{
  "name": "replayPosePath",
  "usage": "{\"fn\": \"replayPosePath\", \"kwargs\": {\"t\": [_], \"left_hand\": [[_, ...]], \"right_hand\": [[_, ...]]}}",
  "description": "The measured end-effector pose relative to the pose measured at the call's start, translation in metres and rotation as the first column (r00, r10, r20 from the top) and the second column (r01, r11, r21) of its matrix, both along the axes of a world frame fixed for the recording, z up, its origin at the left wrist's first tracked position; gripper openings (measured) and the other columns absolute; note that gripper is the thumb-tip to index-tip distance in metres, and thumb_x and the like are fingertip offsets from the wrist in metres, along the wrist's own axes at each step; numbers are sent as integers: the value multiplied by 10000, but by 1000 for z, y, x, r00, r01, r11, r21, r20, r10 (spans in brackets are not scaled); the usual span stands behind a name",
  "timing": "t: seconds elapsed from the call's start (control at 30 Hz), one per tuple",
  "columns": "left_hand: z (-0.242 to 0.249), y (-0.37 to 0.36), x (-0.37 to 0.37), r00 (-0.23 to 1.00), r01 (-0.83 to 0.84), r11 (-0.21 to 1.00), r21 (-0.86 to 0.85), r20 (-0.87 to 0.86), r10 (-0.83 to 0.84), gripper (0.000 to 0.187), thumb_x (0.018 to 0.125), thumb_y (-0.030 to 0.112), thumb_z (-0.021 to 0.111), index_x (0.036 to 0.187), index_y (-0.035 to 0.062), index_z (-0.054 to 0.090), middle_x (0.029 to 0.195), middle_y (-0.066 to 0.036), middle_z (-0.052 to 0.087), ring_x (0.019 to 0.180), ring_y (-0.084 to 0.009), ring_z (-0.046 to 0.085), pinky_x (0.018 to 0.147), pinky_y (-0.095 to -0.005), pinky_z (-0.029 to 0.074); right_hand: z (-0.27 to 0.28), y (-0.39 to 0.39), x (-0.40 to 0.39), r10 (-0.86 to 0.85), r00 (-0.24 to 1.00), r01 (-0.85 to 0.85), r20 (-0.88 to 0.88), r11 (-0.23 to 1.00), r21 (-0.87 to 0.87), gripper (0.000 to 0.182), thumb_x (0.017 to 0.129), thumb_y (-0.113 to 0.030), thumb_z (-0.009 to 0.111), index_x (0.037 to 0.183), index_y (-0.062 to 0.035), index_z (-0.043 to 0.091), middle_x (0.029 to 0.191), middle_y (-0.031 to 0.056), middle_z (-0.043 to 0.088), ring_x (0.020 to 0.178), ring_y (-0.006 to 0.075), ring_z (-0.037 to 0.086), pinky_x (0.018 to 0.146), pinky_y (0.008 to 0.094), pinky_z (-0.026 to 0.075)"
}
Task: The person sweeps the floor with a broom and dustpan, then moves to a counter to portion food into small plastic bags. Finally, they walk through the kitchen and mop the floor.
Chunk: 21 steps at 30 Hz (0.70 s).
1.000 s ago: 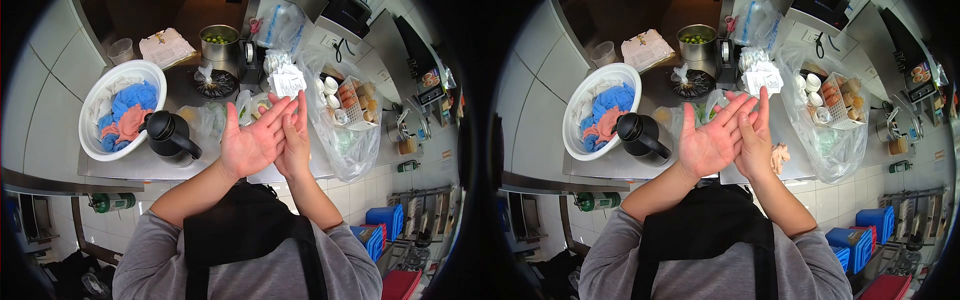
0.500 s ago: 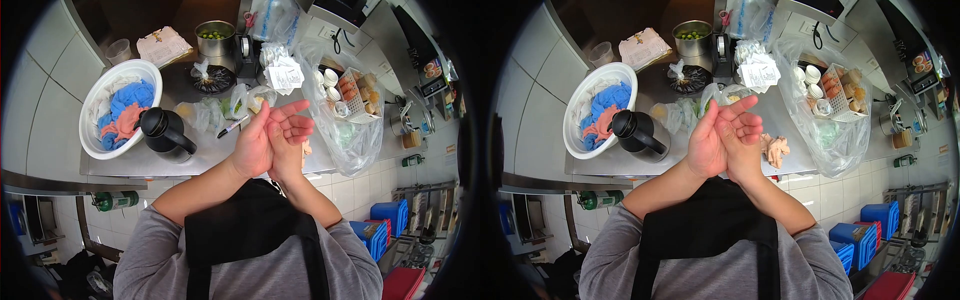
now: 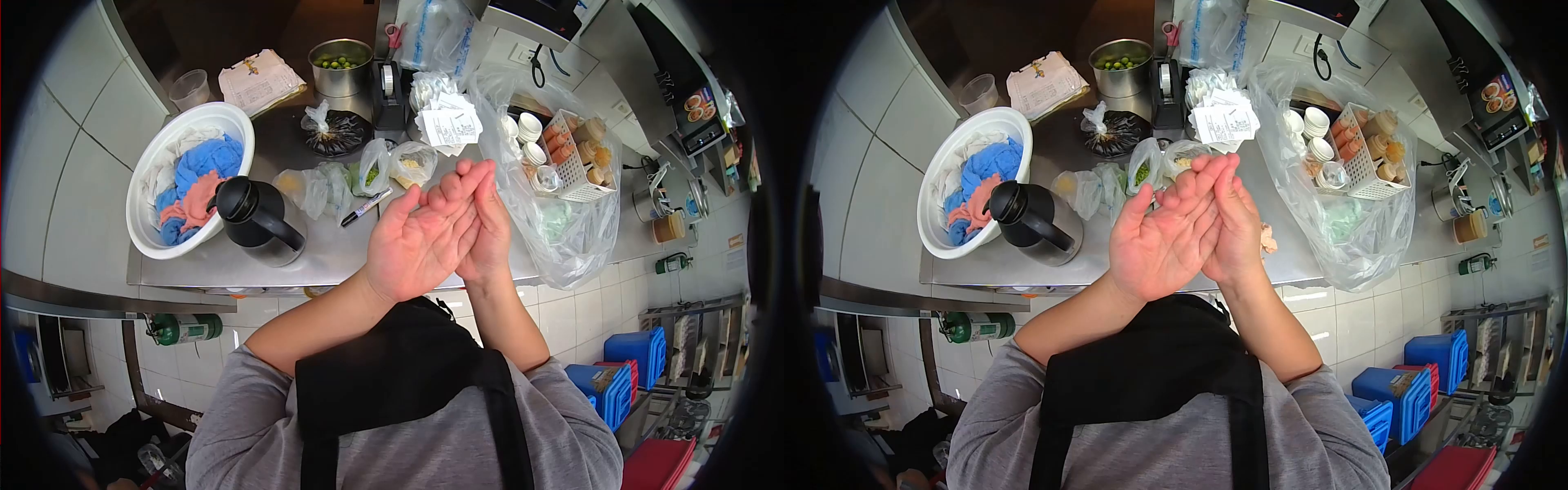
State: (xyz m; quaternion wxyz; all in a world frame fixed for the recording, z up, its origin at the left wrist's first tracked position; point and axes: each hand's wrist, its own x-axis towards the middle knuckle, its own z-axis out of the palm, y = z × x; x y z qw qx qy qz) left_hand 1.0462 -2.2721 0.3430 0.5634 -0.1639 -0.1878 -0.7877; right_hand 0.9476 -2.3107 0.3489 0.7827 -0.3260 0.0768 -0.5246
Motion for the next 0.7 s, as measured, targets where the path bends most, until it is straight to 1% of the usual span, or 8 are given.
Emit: {"fn": "replayPosePath", "kwargs": {"t": [0.1, 0.17, 0.3, 0.37, 0.4, 0.47, 0.57, 0.7], "left_hand": [[-4, 3, -3, 989, -24, 999, -36, 146, 29, 695, 990, 462, 264, 1477, -25, 175, 1582, -95, 94, 1457, -188, 108, 1179, -321, 100], [-6, 5, -3, 934, -68, 997, -26, 349, 72, 670, 1000, 452, 284, 1463, -29, 223, 1577, -145, 94, 1455, -213, 134, 1172, -342, 155], [-17, 7, 13, 882, -132, 982, -137, 436, 179, 570, 1013, 292, 380, 1458, -27, 223, 1570, -159, 115, 1445, -232, 168, 1160, -375, 210], [-24, 2, 11, 147, -776, 485, -403, 632, 761, 568, 964, 109, 478, 1455, -23, 225, 1552, -160, 172, 1437, -255, 180, 1146, -388, 234], [-21, 2, 6, 147, -776, 486, -401, 635, 758, 568, 964, 109, 478, 1455, -23, 225, 1552, -160, 172, 1437, -255, 180, 1146, -388, 234], [-9, 3, -9, 481, -641, 696, -325, 536, 694, 599, 946, 57, 493, 1459, -20, 195, 1517, -196, 250, 1410, -282, 252, 1136, -407, 245], [-1, -1, -8, 693, -477, 834, -275, 466, 550, 580, 955, 52, 471, 1457, -12, 189, 1484, -209, 314, 1386, -283, 305, 1135, -410, 249], [-18, -9, -10, 677, -486, 800, -352, 427, 599, 509, 972, 57, 448, 1430, -18, 240, 1472, -208, 337, 1377, -278, 325, 1124, -402, 276]], "right_hand": [[-26, -23, -7, 226, 950, -196, 214, 968, -155, 532, 986, -535, 359, 1124, -50, 527, 943, 87, 596, 900, 243, 602, 818, 361, 495], [-33, -39, -9, 570, 760, -406, 311, 791, -458, 674, 964, -608, 281, 1278, -40, 461, 1052, 105, 605, 1053, 266, 581, 1014, 421, 408], [17, -6, -22, 391, 845, -402, 364, 914, -49, 803, 943, -638, 280, 1449, -14, 271, 1402, 180, 432, 1324, 303, 401, 1147, 455, 234], [32, -2, -25, 283, 838, -326, 467, 945, 13, 978, 878, -722, 315, 1498, -5, 73, 1575, 167, 75, 1456, 303, 112, 1170, 464, 161], [32, 1, -24, 306, 834, -336, 459, 942, -18, 997, 878, -718, 312, 1495, 8, 19, 1581, 160, -23, 1465, 292, 40, 1182, 450, 81], [27, 8, -15, 332, 846, -356, 418, 934, -22, 944, 909, -678, 290, 1495, 6, 7, 1581, 159, -41, 1466, 291, 14, 1183, 448, 68], [23, 14, -5, 354, 857, -371, 374, 928, -28, 898, 934, -653, 244, 1495, 5, 3, 1579, 163, -58, 1466, 298, -10, 1183, 438, 65], [20, 15, -2, 342, 873, -342, 349, 938, -62, 918, 920, -690, 184, 1495, 8, 25, 1577, 173, -49, 1463, 320, -4, 1182, 421, 90]]}}
